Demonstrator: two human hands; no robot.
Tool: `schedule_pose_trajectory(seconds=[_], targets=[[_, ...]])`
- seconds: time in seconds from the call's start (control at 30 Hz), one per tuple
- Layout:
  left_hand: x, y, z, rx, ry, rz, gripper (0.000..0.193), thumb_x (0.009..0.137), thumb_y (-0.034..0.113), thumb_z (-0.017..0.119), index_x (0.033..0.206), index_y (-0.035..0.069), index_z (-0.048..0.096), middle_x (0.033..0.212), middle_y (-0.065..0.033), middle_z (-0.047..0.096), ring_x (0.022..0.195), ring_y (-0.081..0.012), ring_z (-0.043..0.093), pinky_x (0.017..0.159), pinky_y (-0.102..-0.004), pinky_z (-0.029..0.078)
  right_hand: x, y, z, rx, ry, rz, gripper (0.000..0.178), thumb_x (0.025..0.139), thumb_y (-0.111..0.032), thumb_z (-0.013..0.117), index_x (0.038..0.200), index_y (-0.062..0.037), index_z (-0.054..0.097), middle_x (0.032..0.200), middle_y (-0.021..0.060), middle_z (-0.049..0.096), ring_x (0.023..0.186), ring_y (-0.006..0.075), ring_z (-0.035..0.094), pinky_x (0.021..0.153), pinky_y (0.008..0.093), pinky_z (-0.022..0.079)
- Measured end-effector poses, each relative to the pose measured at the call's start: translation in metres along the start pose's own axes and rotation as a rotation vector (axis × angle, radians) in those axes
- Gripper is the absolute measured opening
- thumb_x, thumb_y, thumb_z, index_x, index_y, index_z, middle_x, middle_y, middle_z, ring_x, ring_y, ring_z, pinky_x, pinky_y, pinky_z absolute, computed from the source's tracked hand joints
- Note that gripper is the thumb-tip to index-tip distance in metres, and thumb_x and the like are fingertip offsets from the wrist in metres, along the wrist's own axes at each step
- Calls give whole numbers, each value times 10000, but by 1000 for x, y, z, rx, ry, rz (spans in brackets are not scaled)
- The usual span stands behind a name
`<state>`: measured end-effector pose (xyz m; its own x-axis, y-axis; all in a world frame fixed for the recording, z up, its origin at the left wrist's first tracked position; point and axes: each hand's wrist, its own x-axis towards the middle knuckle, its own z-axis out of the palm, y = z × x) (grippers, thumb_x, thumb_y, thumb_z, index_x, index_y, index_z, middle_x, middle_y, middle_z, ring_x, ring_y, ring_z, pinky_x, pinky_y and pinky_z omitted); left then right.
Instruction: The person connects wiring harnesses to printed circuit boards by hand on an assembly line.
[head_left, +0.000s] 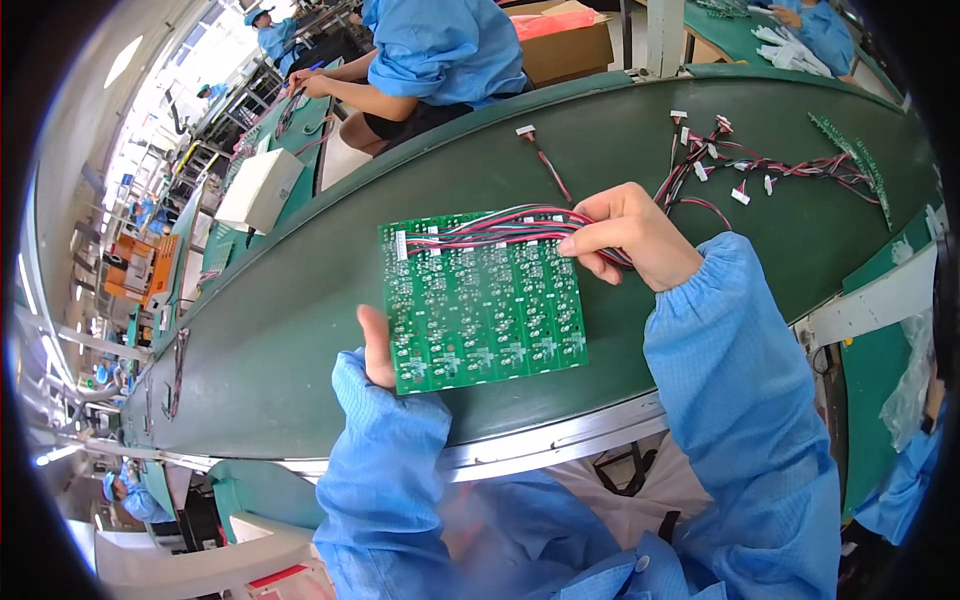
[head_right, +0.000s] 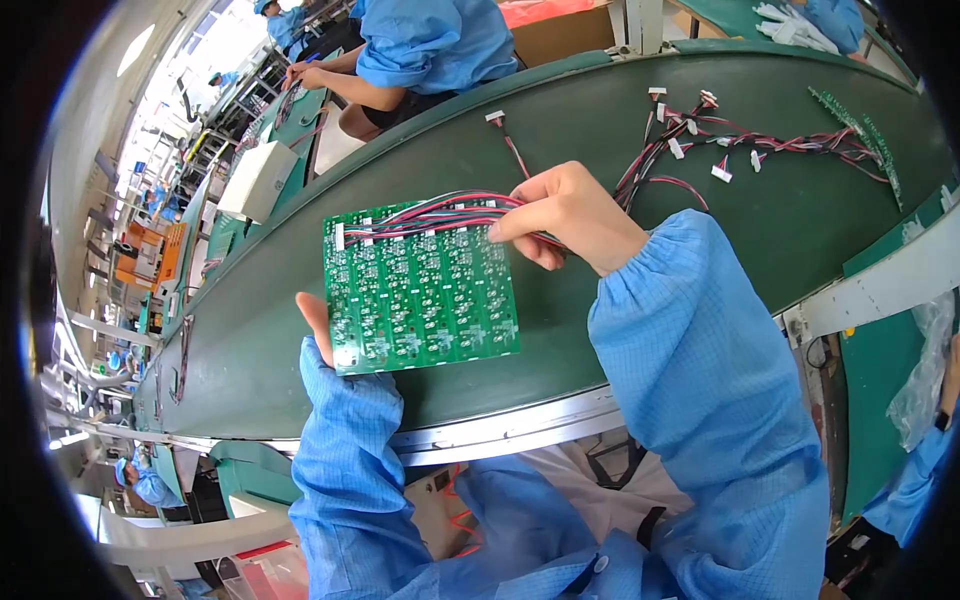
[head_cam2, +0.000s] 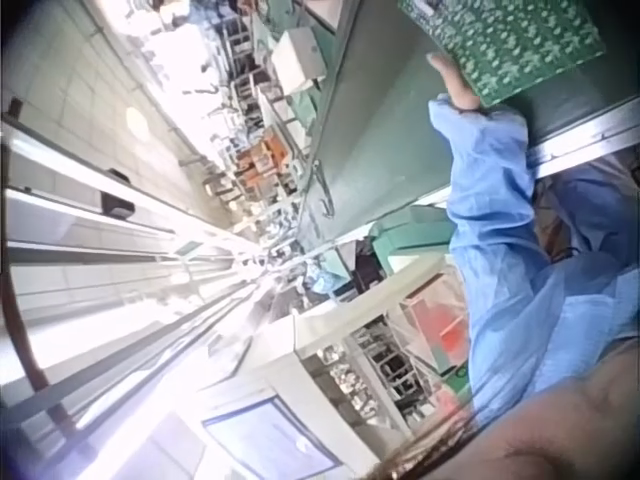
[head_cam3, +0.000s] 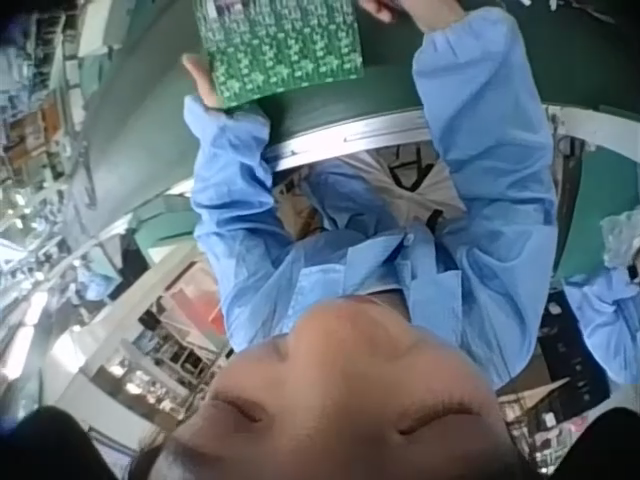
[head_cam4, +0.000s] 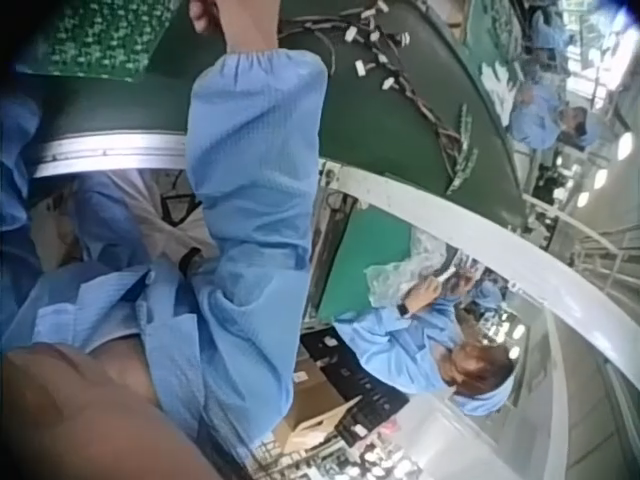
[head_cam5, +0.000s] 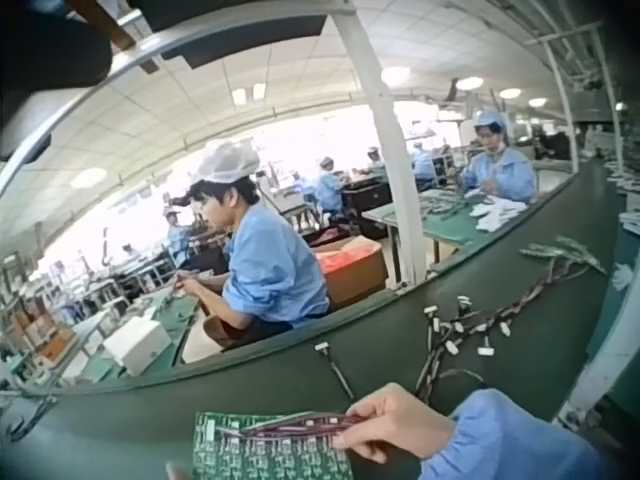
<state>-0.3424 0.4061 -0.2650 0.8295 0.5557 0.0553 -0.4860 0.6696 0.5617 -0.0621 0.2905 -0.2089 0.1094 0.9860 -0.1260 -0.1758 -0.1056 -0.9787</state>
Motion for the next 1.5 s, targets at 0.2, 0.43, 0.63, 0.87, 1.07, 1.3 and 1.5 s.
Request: schedule_pose_trajectory(seconds=[0.2,0.43,0.63,0.87,1.07,1.3,1.5], targets=[[9,-5,-3,-241,-205,8,919,840,788,461,1450,100,454,1401,-137,543,1187,-331,577,1013,-543,480,0,2,5,50,-48,48,117,777,-72,699,723,14,641,553,34,559,431,87,480,416,239,355],[16,-31,36,-208,-339,33,1004,789,772,544,1487,74,366,1432,-179,485,1244,-363,523,1039,-550,453,9,21,10,-34,-88,31,182,865,-148,724,798,6,652,602,23,601,478,63,531,434,210,399],[17,-22,61,217,-157,-171,1430,546,922,622,1538,-1,166,1446,-382,349,1302,-552,408,1059,-635,388,13,23,18,-177,-60,-41,213,892,-188,737,868,10,664,687,22,644,534,53,552,464,211,420],[27,8,26,-282,-167,-354,1372,604,890,618,1546,11,146,1473,-442,229,1342,-621,280,1082,-719,263,15,28,9,-541,43,-331,177,860,-113,761,845,28,656,690,2,598,664,35,516,583,232,415],[23,1,32,-295,-152,-328,1350,599,885,629,1547,38,173,1462,-442,250,1318,-625,316,1061,-717,302,17,37,18,-365,176,-540,131,861,-82,749,870,18,664,704,7,598,656,42,505,582,234,414],[23,-11,39,-174,-88,-302,1174,677,823,639,1531,100,287,1453,-354,349,1198,-589,456,969,-684,431,16,41,20,-604,403,-740,144,856,-86,749,917,14,664,725,66,633,647,100,577,584,259,461],[22,-37,46,-296,-49,-434,1321,604,947,531,1551,83,215,1404,-461,328,1221,-656,416,974,-730,386,16,42,16,-723,446,-787,161,834,-84,751,936,8,666,756,95,660,663,156,638,598,285,505]])
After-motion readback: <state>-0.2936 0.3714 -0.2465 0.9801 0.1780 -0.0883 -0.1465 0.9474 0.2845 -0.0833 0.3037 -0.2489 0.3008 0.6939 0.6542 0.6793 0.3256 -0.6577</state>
